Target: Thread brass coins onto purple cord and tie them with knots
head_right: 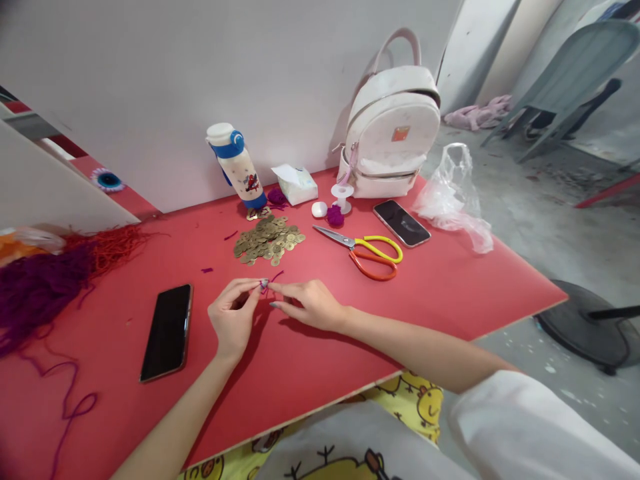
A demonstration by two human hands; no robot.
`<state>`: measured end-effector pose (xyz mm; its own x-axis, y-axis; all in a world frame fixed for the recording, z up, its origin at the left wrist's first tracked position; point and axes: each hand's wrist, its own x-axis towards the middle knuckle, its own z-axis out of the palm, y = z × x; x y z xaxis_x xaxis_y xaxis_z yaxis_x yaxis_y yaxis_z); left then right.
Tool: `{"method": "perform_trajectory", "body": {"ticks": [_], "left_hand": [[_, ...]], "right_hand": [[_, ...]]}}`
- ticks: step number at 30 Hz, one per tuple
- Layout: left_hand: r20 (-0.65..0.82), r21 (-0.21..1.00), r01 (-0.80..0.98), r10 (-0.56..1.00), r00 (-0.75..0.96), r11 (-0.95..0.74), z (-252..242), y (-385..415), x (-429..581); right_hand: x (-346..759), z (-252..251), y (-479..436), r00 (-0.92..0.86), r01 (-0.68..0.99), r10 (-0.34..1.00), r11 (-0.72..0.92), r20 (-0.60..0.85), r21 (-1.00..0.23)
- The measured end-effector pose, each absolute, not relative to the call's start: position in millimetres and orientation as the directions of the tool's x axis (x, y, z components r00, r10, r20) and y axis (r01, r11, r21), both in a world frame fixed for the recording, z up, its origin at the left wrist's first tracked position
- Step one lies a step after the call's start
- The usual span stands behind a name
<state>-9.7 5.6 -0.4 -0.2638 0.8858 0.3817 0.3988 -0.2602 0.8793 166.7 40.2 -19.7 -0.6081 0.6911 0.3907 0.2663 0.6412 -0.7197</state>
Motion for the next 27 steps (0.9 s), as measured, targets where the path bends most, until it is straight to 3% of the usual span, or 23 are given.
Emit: {"method": "perform_trajectory", "body": {"ticks": [5, 8, 12, 17, 23, 27], "left_hand": [[0.375, 0.884, 0.407, 0.869, -0.322, -0.231, -1, 7, -11], [0.363, 0.892, 0.389, 0.878, -0.312, -0.230, 0, 7, -10], [0.343, 0.902, 0.354, 0.907, -0.244, -0.246, 1, 3, -5], [0.323, 0.912, 0.333, 0.918, -0.228, -0.239, 3, 0, -1], [0.287, 0.929, 0.309, 0.924, -0.252, -0.204, 1, 1, -2], [0.272, 0.932, 0.310, 0.929, -0.251, -0.189, 0, 1, -1]], "right_hand": [[167, -22, 40, -0.616, 0.305, 0.714, 0.607, 0.334, -0.734], [166, -21, 41, -0.653, 0.233, 0.706, 0.532, 0.275, -0.814], [162, -19, 42, -0.785, -0.012, 0.600, 0.228, 0.150, -0.974], [157, -17, 43, -0.755, -0.115, 0.650, -0.007, 0.083, -0.993], [156, -17, 44, -0.672, -0.136, 0.740, -0.091, 0.025, -0.986], [158, -16, 44, -0.650, -0.083, 0.753, 0.067, 0.105, -0.994]]}}
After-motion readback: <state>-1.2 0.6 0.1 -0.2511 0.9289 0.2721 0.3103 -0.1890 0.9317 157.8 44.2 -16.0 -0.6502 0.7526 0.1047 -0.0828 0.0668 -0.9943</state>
